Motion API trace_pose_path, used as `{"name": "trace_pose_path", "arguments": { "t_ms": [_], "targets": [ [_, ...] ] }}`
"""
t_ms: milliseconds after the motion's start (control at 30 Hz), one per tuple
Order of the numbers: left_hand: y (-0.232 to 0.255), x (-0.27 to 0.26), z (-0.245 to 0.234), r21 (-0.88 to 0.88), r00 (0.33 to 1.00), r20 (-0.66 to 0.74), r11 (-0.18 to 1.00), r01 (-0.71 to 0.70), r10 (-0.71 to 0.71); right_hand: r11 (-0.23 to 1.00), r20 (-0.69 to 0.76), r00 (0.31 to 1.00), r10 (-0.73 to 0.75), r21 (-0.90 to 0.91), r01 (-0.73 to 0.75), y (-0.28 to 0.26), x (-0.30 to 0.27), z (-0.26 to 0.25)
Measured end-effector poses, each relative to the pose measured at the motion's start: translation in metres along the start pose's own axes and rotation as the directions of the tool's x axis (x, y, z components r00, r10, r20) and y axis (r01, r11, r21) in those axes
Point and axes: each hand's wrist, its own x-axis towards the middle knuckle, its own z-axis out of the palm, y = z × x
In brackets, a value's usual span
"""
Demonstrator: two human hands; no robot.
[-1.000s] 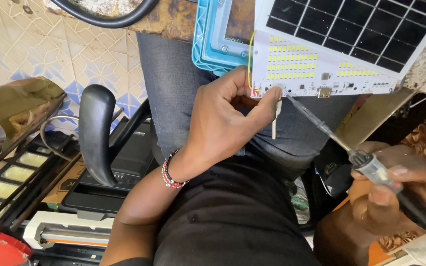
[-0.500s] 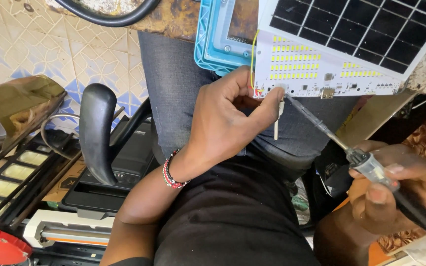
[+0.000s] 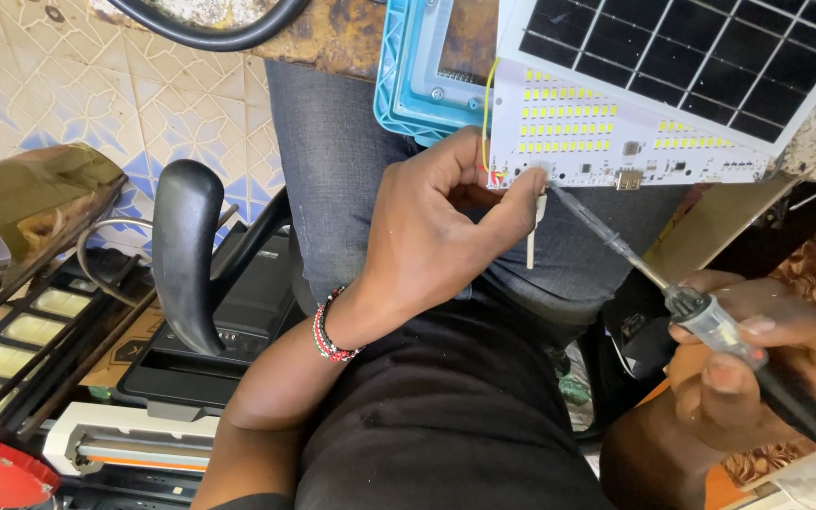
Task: Soldering wires onto a LED circuit board for a solar-powered light assembly at a repair bench.
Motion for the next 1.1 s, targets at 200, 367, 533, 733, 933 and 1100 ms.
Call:
{"name": "trace_pose_path", "arguments": {
  "t_ms": [200,367,533,733,933,1100],
  "targets": [
    [0.001,0.000,0.000,-0.016,1.000,0.004,1.000,0.005,-0.005,1.000,0.018,1.000,-0.009,0.029,0.008,0.002,0.001,-0.004],
    [0.001,0.000,0.000,-0.021,1.000,0.004,1.000,0.006,-0.006,0.999,0.017,1.000,0.023,0.042,-0.024,0.000,-0.001,-0.005],
    [0.001,0.000,0.000,-0.015,1.000,0.001,1.000,0.012,-0.012,0.999,0.027,1.000,-0.010,0.040,0.009,0.007,-0.003,-0.009],
    [0.001,0.000,0.000,-0.003,1.000,-0.001,1.000,0.011,-0.011,0.999,-0.023,1.000,-0.018,0.049,0.019,0.005,0.000,-0.001],
    [0.000,-0.002,-0.002,-0.029,1.000,0.016,1.000,0.000,0.000,0.978,-0.060,0.998,0.007,0.209,0.006,0.034,-0.023,-0.021],
    [-0.001,0.000,0.000,-0.029,0.999,-0.034,1.000,0.007,-0.008,0.995,-0.113,0.994,0.010,0.101,0.001,0.025,-0.010,-0.068]
  ]
}}
